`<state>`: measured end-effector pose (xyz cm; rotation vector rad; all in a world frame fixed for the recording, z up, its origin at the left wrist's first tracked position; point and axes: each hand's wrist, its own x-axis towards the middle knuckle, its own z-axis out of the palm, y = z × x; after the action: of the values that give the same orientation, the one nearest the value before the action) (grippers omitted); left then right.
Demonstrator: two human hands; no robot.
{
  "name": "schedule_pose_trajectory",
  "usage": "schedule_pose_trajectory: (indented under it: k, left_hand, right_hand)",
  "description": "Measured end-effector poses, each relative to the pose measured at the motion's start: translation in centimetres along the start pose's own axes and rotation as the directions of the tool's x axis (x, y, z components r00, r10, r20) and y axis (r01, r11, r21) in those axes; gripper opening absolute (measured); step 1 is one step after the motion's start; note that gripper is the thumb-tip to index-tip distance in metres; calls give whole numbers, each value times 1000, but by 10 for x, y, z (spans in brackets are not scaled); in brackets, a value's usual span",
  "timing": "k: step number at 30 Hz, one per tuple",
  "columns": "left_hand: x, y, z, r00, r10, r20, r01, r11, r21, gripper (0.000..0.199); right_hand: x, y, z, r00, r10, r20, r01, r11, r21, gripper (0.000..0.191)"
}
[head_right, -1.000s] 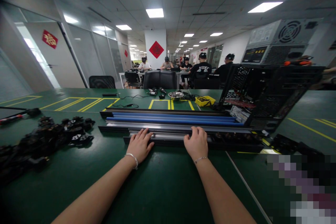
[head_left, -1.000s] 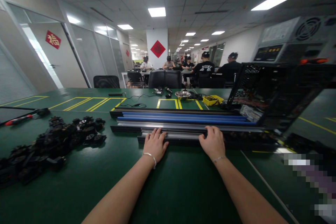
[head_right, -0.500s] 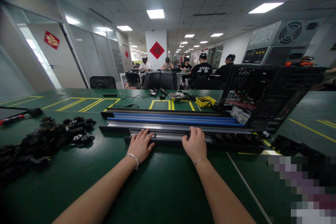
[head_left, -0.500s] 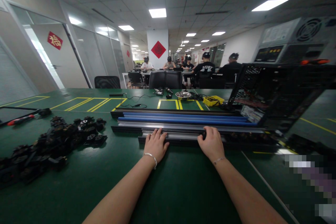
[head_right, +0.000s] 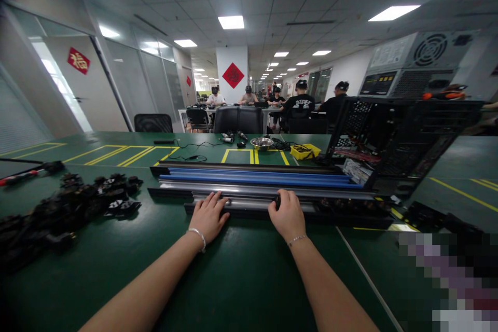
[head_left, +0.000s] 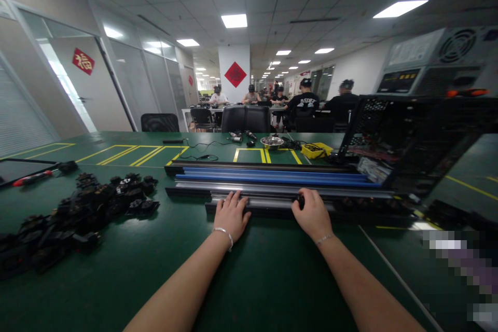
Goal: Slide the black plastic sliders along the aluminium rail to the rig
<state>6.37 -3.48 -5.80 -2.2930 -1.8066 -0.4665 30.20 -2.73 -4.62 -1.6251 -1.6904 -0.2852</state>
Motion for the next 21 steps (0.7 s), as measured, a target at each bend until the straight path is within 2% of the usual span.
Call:
schedule_pose_trajectory:
  k: [4,11,21]
  left_hand:
    - [0,0,-1,1000,-4,8,4,1000,1,44]
    - [-1,1,-4,1000,-6,25,6,1000,0,43]
    - [0,1,-3,1000,-3,11,3,1000,3,43]
  right_hand:
    - [-1,-1,0,999,-17,27,16,999,28,27]
    - [-2,-4,2,992,-117,54,110,987,113,27]
    - [-3,-13,-4,975,-167,144,140,973,182,27]
